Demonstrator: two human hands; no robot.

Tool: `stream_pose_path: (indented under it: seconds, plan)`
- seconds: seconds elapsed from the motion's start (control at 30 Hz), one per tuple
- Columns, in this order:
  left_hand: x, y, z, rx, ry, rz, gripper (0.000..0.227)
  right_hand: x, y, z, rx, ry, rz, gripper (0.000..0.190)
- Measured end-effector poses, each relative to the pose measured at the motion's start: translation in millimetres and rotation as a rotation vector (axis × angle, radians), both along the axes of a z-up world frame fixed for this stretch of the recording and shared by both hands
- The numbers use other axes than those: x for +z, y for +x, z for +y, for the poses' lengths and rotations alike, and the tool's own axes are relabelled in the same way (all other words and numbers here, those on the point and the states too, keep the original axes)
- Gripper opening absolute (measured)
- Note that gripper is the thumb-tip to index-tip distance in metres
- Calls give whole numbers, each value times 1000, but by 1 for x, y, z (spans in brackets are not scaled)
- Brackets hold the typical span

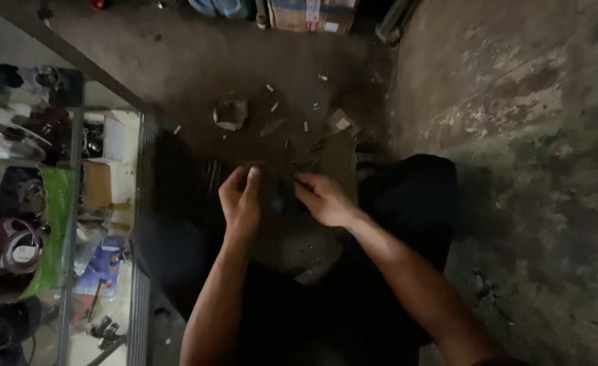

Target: Cleaning a small metal motorcycle part using a blue cloth.

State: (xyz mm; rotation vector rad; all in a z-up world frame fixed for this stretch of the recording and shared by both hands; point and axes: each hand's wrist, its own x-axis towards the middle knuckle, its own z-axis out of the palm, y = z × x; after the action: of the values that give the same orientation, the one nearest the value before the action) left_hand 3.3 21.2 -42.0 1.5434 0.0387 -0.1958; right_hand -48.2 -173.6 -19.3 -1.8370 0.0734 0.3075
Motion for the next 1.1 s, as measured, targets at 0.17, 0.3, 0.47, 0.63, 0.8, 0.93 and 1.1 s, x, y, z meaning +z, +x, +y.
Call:
stream_pose_path:
  seconds: [0.17,0.3,0.47,0.63,0.8,0.93,1.1]
  plan:
    - [16,-3,-4,37,56,-106,23,-7,-4,-1,-3,-145,-151,36]
    - [19,-5,-2,53,157,-302,20,-10,0,-3,-41,-183,-83,40]
    - [32,-11,-2,-18,226,-477,14,-11,0,-2,-94,-85,-16,37]
    - [38,-14,-2,-8,256,-560,16,-36,2,-12,-153,-127,-72,36]
    - [29,-2,4,48,153,-439,21,-12,2,-21,-230,-130,58,37]
    - [13,-5,5,10,358,-260,23,-23,-7,-12,-77,-157,-166,42]
    - [8,-1,-10,-2,193,-95,29,-24,-7,-2,-21,-93,-89,42]
